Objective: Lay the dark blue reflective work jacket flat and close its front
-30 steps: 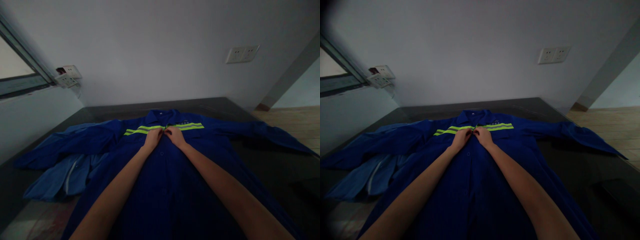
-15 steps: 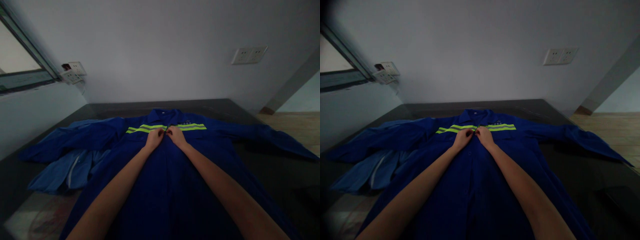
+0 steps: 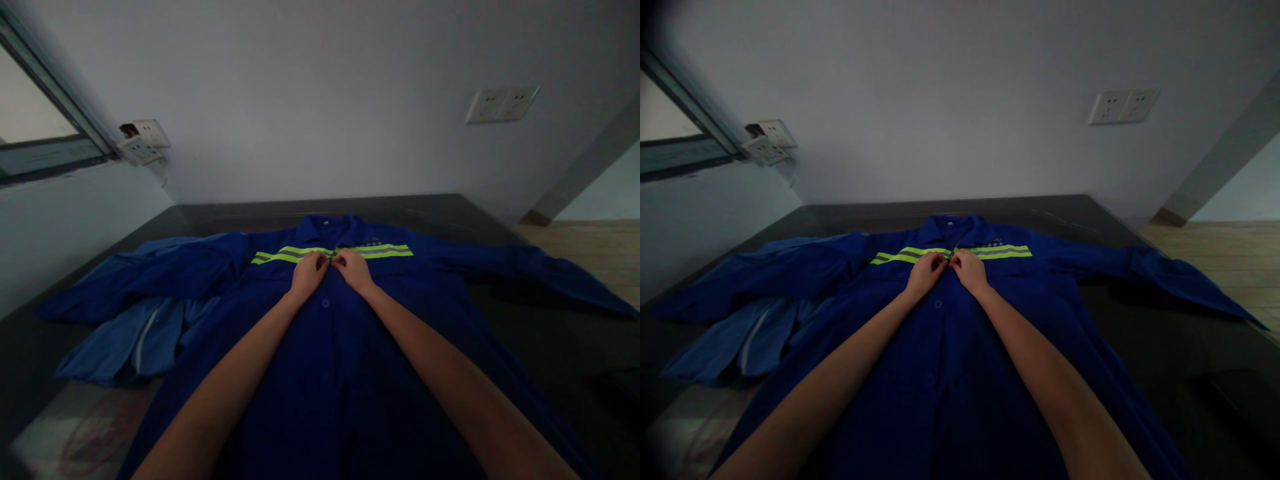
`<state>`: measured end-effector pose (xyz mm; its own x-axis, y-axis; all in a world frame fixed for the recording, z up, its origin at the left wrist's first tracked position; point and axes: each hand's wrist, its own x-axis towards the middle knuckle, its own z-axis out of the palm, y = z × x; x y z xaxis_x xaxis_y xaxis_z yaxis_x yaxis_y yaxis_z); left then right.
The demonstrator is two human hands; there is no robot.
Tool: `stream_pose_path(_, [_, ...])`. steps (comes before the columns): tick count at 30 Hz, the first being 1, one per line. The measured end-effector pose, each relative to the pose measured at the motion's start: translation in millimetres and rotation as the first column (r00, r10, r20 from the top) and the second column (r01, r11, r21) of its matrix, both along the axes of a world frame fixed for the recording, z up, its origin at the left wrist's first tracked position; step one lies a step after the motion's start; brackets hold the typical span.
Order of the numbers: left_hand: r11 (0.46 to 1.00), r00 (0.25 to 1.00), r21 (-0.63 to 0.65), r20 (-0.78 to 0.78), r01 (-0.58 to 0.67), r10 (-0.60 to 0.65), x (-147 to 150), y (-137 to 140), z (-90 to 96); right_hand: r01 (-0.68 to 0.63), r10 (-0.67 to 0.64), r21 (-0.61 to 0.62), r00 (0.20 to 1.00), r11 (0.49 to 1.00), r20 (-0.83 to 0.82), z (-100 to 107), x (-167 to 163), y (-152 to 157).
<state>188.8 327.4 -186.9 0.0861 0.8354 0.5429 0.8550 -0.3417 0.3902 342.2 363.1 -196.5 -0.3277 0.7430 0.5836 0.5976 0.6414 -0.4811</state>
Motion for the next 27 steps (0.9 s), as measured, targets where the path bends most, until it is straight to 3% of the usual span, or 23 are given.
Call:
stream_pose_path(14, [1.0, 0.999, 0.023, -0.042, -0.006, 0.007, -0.2, 1.3, 0.7, -0.098, 0.08, -0.072, 0.971, 0.993, -0.227, -5.1, 1.6, 9.7])
stream_pose_path(27, [1.0, 1.0, -0.023, -0.028, -0.003, 0.003, -0.4, 6.2, -3.1, -0.127, 0.099, -0.09, 0.958, 0.988, -0.267, -9.7, 0.1, 15.0])
